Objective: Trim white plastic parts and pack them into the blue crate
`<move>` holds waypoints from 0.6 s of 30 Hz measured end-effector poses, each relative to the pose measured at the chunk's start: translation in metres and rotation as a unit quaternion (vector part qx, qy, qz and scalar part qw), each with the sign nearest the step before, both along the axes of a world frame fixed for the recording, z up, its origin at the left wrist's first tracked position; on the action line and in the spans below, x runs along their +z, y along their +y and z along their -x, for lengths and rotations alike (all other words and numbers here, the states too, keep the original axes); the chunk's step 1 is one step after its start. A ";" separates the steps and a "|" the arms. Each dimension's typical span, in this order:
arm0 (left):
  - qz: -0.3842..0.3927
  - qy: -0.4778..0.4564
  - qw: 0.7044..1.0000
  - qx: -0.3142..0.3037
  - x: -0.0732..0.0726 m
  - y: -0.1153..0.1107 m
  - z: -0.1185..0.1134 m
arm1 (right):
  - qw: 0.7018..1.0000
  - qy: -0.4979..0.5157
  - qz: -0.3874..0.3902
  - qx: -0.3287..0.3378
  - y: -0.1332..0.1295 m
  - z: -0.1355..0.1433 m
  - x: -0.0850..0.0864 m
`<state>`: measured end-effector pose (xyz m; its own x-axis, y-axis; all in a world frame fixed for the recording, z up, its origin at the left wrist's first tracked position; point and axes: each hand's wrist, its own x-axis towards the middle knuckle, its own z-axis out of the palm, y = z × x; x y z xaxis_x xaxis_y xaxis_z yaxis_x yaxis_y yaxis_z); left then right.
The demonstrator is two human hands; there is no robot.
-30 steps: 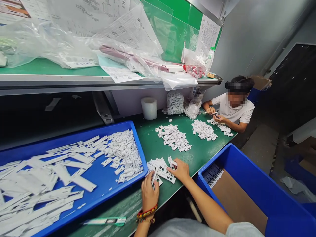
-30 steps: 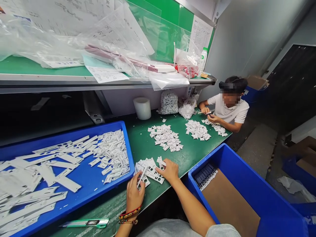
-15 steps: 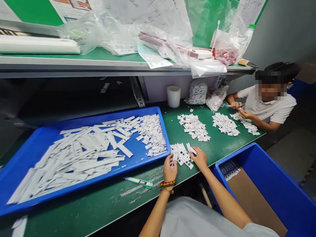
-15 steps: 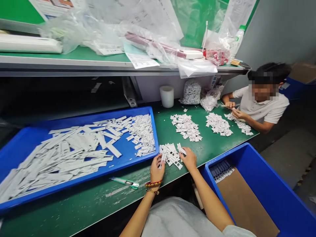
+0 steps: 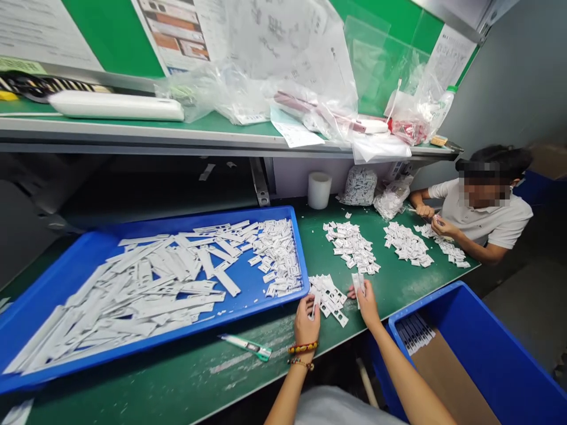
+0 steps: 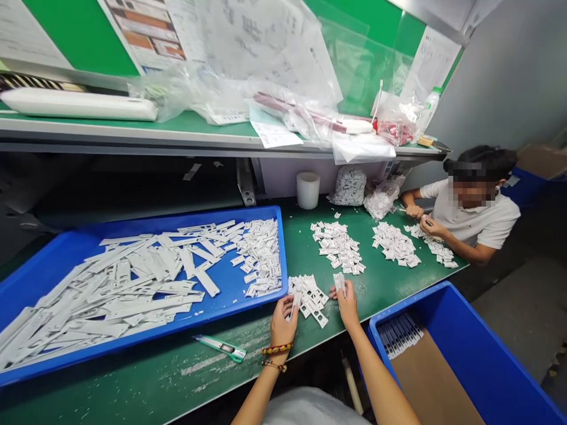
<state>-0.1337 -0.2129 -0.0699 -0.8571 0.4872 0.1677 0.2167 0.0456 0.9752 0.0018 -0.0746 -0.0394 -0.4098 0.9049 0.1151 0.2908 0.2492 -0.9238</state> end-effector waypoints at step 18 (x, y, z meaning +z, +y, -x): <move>0.097 0.289 0.945 -0.115 0.043 -0.054 -0.024 | 0.969 0.153 -0.108 -0.158 0.005 -0.021 0.068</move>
<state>-0.1094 -0.2669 -0.0273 -0.5175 0.7190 0.4639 0.7368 0.0988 0.6688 0.0223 -0.0696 0.0288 -0.0333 0.9205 0.3894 0.1039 0.3907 -0.9146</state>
